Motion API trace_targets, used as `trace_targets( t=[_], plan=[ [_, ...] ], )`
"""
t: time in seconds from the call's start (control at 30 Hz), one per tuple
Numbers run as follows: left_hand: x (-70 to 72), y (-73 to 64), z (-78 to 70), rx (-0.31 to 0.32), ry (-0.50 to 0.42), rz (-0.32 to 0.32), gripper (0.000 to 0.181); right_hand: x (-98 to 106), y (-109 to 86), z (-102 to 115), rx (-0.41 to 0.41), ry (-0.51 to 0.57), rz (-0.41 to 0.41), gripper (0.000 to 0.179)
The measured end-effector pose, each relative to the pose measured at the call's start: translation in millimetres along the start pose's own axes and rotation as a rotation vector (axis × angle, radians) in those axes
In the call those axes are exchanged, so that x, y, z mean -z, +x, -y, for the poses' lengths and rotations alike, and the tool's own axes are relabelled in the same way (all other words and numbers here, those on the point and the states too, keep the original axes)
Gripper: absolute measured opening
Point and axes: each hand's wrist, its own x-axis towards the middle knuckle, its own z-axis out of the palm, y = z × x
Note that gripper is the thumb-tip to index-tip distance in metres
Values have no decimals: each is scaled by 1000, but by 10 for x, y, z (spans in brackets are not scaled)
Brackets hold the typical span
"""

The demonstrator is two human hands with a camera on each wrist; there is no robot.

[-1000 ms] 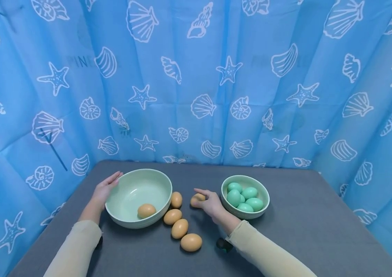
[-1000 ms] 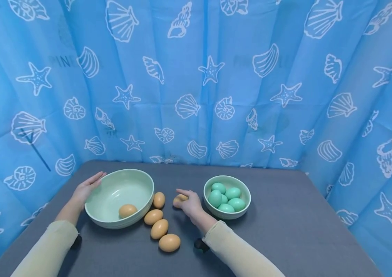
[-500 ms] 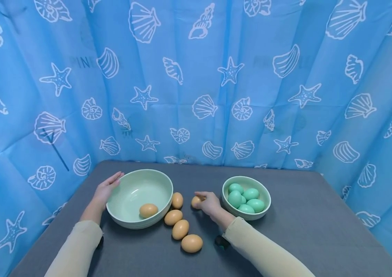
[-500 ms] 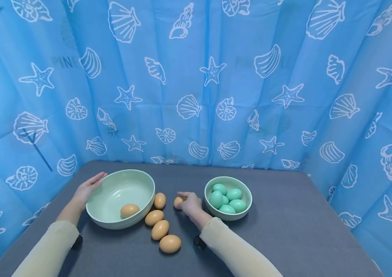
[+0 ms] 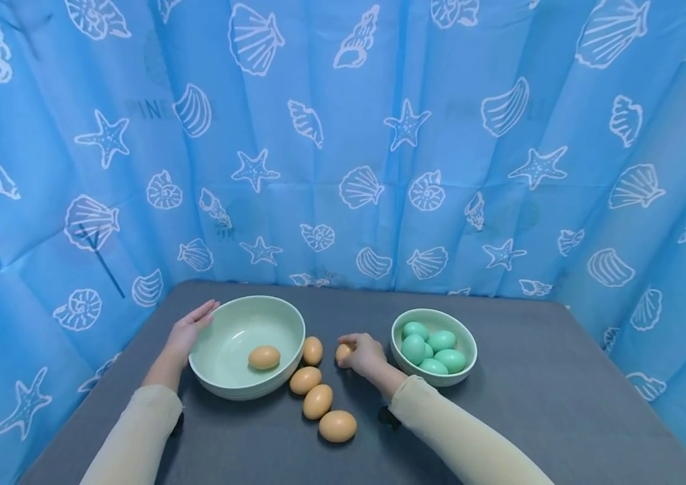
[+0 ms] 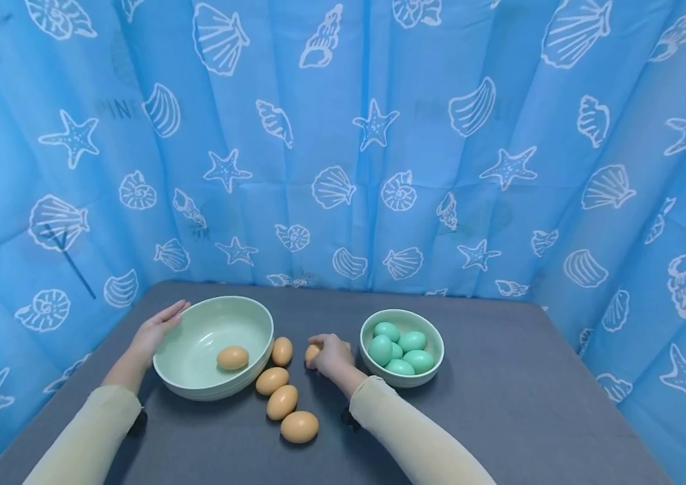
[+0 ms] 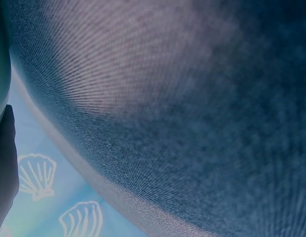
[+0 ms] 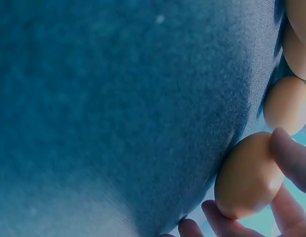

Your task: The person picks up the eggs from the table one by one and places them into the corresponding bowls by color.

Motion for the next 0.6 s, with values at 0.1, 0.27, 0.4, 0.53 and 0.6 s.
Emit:
trace_targets(
  t=[0.1, 0.27, 0.4, 0.53, 0.6],
  plan=[
    [-1, 12, -1, -10, 3, -2, 50, 17, 13, 5, -1, -29, -2, 46],
    [10, 23, -2, -21, -2, 3, 50, 40, 29, 18, -16, -24, -15, 45],
    [11, 14, 8, -8, -1, 2, 50, 58, 14, 16, -18, 38, 7, 45],
    [6, 11, 5, -13, 11, -4, 50, 96, -12, 44, 4, 141, 37, 46],
    [7, 12, 1, -13, 11, -7, 50, 116, -22, 72, 18, 175, 48, 47]
  ],
)
